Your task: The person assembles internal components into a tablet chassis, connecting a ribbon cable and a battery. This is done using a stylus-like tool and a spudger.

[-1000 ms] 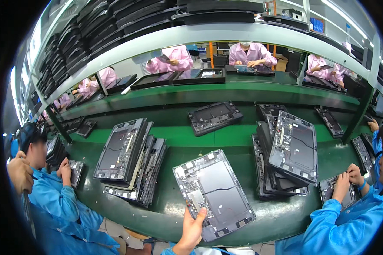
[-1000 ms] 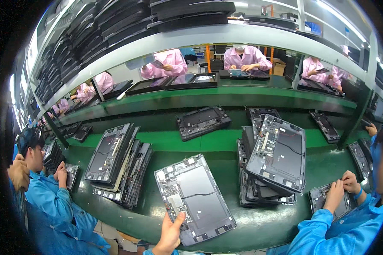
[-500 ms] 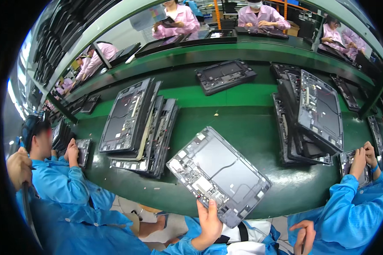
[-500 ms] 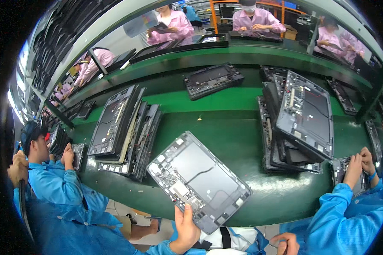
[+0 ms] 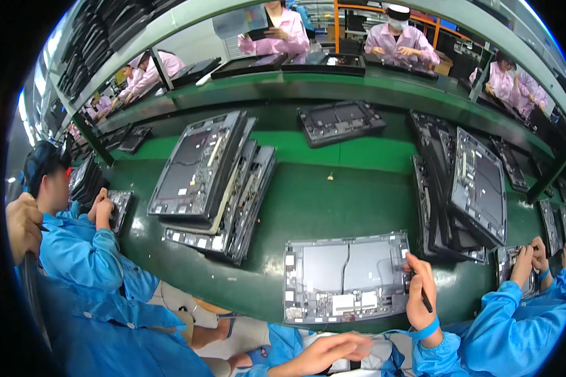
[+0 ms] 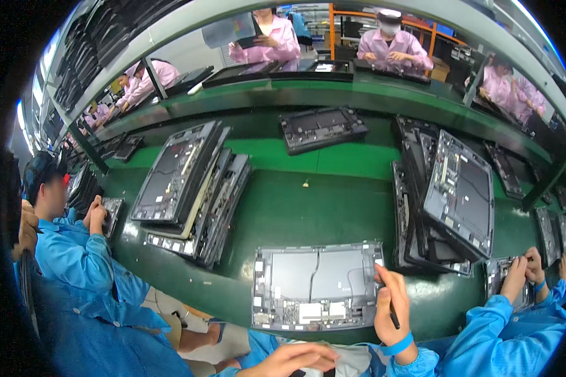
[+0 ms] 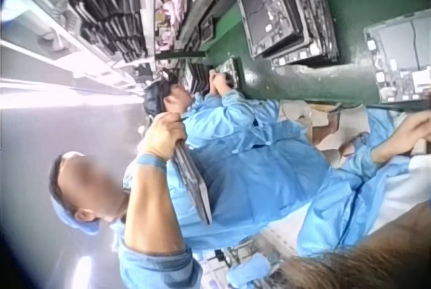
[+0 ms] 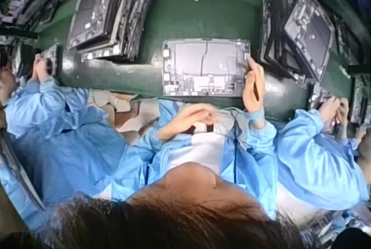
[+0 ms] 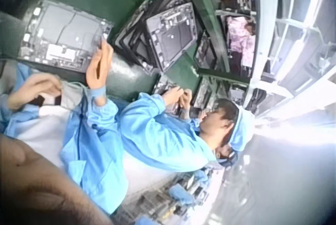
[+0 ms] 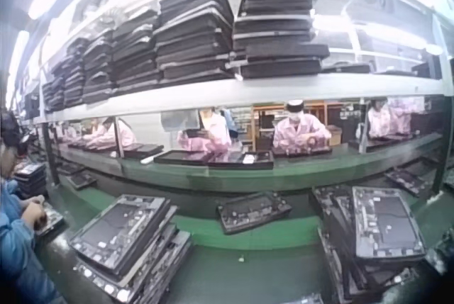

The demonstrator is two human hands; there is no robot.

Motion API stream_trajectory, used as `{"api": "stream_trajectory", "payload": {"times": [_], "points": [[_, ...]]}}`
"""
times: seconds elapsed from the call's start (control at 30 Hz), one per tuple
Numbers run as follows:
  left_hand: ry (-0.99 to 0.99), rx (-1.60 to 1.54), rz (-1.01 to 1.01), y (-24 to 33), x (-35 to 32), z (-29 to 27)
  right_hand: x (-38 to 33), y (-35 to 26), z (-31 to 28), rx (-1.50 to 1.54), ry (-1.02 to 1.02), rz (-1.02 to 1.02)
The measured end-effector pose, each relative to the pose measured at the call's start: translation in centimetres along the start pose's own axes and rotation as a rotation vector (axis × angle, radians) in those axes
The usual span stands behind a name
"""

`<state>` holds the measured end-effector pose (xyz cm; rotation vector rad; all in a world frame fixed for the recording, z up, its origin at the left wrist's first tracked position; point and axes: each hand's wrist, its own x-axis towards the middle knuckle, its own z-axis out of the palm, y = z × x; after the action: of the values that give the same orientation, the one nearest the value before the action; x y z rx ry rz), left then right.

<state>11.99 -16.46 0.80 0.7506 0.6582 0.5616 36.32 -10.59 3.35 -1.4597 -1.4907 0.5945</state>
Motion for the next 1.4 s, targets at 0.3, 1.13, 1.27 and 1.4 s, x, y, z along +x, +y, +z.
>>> {"api": "stream_trajectory", "payload": {"times": [0.3, 1.13, 1.27, 1.4], "points": [[0.736, 1.405, 0.71, 7.8, 0.0, -6.3, 2.4, 0.9, 1.4, -0.051, 0.005, -0.096], [0.293, 1.352, 0.859, 11.4, 3.3, -9.7, 1.2, -5.2, 7.6, 0.126, -0.41, -0.196], [0.342, 1.492, 0.711, 11.1, 2.0, -8.6, 1.1, -5.5, 7.8, 0.117, -0.419, -0.119], [0.311, 1.529, 0.767, 10.2, 1.9, -8.8, 1.1, -4.7, 8.3, 0.025, -0.367, -0.379]]}}
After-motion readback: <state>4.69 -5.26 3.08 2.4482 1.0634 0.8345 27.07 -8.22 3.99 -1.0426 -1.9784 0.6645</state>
